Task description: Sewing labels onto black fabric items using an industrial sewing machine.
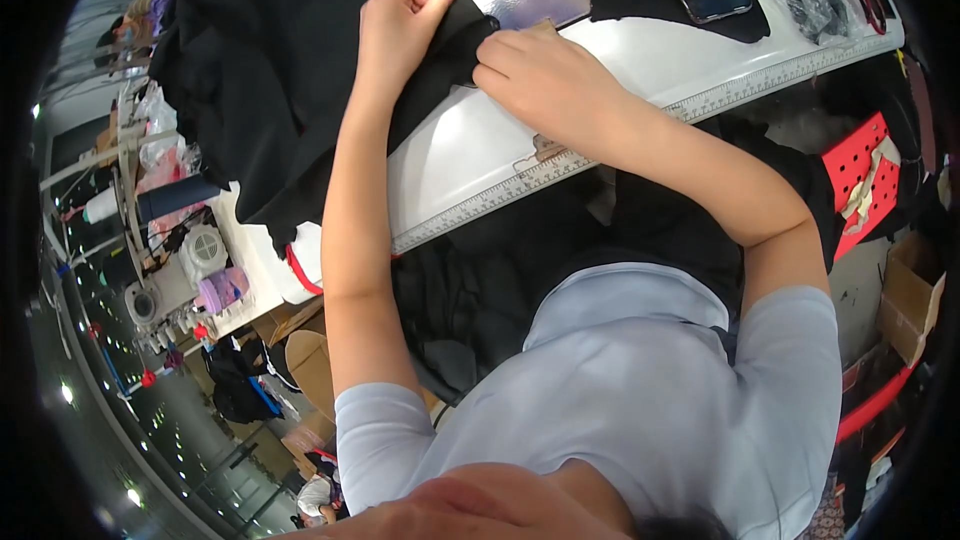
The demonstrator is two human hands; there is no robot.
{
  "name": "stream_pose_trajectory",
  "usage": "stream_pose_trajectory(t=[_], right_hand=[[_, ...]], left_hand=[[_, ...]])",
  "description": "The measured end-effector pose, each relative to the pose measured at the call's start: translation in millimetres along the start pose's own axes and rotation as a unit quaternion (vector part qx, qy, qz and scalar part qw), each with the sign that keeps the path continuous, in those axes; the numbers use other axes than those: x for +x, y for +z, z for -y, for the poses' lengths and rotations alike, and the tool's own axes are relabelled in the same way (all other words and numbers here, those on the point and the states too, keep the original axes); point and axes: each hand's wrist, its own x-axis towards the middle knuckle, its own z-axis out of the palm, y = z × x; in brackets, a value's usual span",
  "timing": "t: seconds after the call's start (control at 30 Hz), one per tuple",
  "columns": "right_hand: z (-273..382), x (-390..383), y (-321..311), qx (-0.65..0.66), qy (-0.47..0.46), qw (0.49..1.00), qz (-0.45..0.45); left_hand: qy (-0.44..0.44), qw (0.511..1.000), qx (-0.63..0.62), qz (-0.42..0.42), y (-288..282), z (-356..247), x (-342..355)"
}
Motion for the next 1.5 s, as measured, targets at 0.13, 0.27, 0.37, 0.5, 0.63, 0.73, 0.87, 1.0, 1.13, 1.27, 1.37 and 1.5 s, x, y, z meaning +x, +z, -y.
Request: stream_pose_trajectory(t=[0.13,0.27,0.37,0.5,0.63,0.73,0.87,1.0,1.13,1.27,1.37,1.5], right_hand=[[-4,11,1,-0.036,-0.003,0.999,-0.001],[-9,11,9,-0.075,-0.013,0.997,-0.010],[-18,10,7,-0.075,-0.029,0.997,-0.022],[-43,16,2,0.019,-0.002,0.999,-0.049],[-62,28,-15,0.146,0.028,0.989,-0.025],[-64,29,-13,0.121,-0.006,0.992,-0.021],[-62,24,-6,0.140,-0.009,0.990,-0.031],[-58,23,-1,0.059,-0.109,0.990,-0.068],[-62,15,-5,-0.016,-0.149,0.988,-0.035],[-60,21,-5,-0.074,-0.149,0.986,-0.024],[-64,22,-7,-0.054,-0.157,0.985,-0.049],[-67,16,-13,-0.040,-0.166,0.985,-0.029]], left_hand=[[0.070,0.997,0.037,-0.012,7,37,32],[0.037,0.998,0.057,-0.020,11,36,31],[0.059,0.990,0.115,-0.058,3,7,6],[0.202,0.971,0.118,0.040,-12,-34,-45],[0.245,0.932,0.265,-0.028,3,-34,-50],[0.298,0.903,0.294,-0.096,13,-14,-30],[0.310,0.875,0.362,-0.085,4,-14,-24],[0.360,0.846,0.390,-0.045,-16,-23,-34],[0.253,0.923,0.277,0.088,-28,-28,-38],[0.271,0.944,0.186,0.028,-14,1,-29],[0.291,0.941,0.172,-0.018,-6,5,-23],[0.310,0.938,0.155,-0.022,3,-1,-31]])
